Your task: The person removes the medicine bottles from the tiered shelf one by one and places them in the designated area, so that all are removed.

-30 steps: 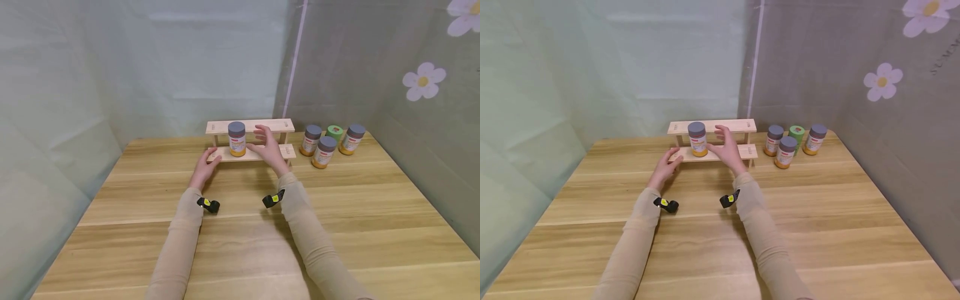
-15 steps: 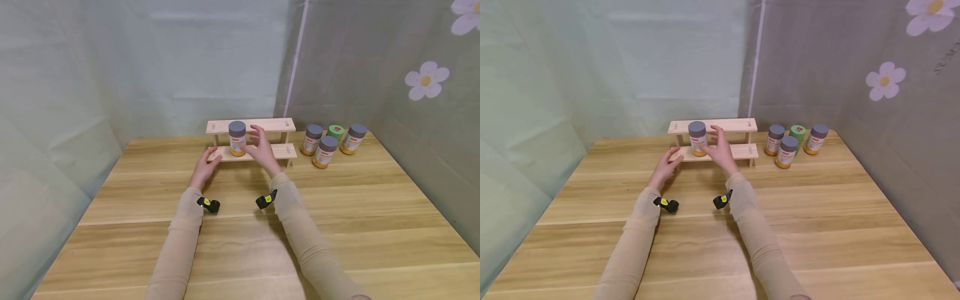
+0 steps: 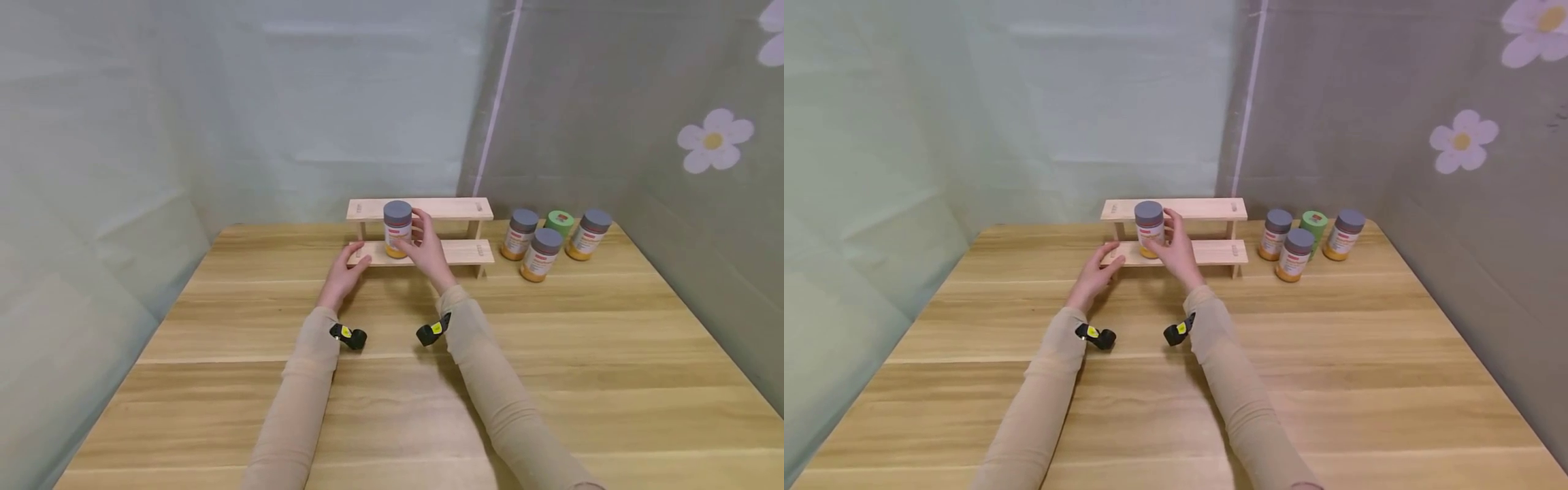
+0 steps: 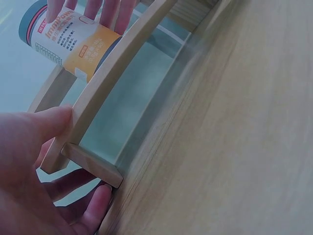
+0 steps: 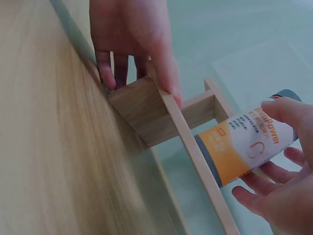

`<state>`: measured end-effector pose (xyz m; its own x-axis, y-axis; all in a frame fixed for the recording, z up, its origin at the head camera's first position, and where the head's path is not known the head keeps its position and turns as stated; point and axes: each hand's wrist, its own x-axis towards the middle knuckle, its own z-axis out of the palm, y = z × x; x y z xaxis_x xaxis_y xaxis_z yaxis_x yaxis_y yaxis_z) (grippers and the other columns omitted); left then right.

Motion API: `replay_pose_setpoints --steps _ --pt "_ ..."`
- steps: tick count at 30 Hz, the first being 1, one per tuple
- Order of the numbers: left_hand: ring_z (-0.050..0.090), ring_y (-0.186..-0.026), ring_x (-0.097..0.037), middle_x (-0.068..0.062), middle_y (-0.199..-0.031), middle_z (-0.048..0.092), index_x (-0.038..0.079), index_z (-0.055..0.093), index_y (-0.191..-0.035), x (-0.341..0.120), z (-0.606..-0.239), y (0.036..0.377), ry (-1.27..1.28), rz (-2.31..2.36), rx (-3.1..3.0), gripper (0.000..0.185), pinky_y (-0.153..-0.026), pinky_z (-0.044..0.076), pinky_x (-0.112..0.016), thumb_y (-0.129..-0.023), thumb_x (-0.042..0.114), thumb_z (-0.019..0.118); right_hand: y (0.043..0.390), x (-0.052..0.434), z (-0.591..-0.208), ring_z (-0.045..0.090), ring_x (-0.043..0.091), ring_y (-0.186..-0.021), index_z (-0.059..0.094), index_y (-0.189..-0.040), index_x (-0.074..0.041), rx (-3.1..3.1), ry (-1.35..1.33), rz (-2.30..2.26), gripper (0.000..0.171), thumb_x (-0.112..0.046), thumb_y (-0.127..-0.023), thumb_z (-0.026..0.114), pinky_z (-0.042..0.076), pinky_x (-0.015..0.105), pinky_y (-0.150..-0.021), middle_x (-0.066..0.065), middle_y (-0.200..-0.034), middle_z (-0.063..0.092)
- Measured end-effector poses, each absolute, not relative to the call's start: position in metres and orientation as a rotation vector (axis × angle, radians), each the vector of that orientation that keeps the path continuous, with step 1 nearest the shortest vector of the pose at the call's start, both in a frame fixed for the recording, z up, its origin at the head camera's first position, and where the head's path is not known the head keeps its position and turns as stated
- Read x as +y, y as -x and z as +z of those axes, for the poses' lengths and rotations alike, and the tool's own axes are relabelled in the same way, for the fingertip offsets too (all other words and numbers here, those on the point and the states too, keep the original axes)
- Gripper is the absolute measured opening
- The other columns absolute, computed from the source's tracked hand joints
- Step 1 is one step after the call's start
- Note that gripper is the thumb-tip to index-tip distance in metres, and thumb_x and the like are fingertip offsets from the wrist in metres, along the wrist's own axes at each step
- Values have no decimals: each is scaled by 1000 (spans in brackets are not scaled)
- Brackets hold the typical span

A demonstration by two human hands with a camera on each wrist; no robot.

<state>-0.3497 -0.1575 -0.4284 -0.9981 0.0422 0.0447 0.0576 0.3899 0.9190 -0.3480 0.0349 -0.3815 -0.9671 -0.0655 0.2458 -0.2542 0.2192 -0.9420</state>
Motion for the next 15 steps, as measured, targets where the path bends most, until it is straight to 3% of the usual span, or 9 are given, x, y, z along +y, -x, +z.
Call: replay_pose_setpoints --steps 15 --pt "23 -149 -29 -9 -160 29 20 42 -145 -157 -427 348 68 -1734 -2618 52 -123 16 -46 -98 33 57 354 35 -386 53 33 -123 40 -143 -7 -2353 -286 1735 63 -21 -90 70 47 45 -102 17 -140 49"
